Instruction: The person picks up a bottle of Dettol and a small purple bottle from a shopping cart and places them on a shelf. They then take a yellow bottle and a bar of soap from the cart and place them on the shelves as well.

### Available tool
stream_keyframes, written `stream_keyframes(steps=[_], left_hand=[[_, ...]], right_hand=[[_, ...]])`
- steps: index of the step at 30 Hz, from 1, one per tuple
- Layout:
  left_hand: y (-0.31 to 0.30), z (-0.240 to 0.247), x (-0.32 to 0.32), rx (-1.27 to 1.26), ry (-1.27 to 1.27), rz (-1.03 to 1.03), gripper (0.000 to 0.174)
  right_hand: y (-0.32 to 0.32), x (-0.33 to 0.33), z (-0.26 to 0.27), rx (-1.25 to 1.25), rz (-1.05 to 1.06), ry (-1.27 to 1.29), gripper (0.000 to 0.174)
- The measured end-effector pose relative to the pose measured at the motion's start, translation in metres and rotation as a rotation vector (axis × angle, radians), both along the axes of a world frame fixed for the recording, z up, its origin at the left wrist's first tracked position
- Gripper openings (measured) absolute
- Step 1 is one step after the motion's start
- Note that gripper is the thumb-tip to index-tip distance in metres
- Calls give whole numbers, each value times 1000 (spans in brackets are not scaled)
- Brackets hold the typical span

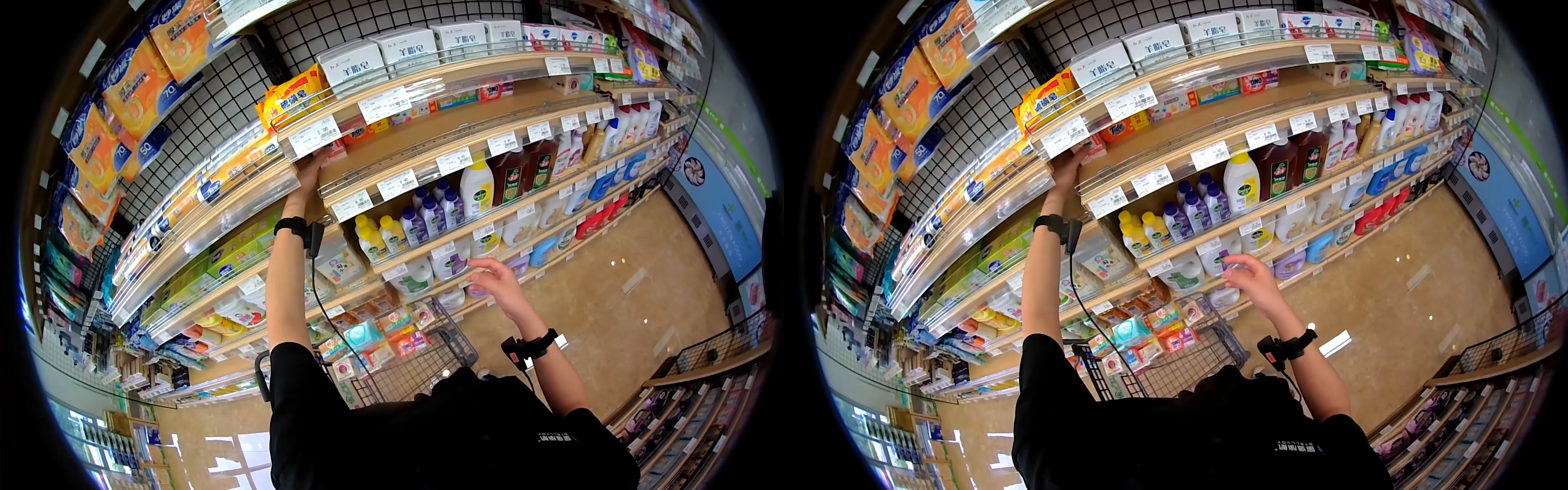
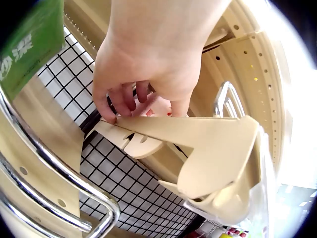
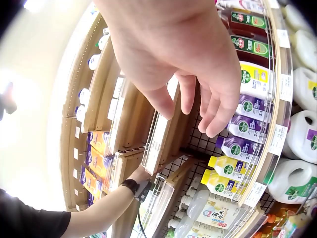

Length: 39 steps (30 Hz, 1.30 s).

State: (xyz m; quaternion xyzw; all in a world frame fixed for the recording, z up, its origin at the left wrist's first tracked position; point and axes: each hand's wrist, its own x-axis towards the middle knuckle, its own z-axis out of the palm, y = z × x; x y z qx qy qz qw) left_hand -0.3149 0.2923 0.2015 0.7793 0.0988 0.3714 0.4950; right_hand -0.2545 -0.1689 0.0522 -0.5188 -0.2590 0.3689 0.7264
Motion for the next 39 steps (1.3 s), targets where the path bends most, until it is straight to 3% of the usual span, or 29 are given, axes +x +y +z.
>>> stream_keyframes(steps=[2, 5, 8, 12, 19, 28, 32, 35, 39], left_hand=[[-3, 6, 2, 114, 15, 20, 63], [27, -13, 12, 36, -28, 23, 66], [-11, 2, -1, 110, -71, 140, 71], [-16, 8, -7, 90, 59, 221, 82], [-24, 11, -3, 138, 18, 205, 78], [-17, 6, 3, 291, 67, 425, 85], [-4, -4, 6, 286, 50, 403, 78], [-7, -10, -5, 69, 10, 256, 69], [-26, -6, -34, 53, -2, 518, 58]], right_hand=[[1, 1, -1, -8, -3, 11, 31], [1, 1, -1, 1, -7, 1, 31], [-2, 1, 2, 7, -7, -13, 31], [-2, 4, 0, 4, -2, 0, 31], [0, 2, 2, 12, -15, 16, 31], [-2, 0, 1, 14, -22, 46, 31], [-5, -3, 5, 19, -28, 60, 32], [-8, -3, 2, 15, -31, 47, 31], [-6, -1, 0, -8, 1, 51, 31]])
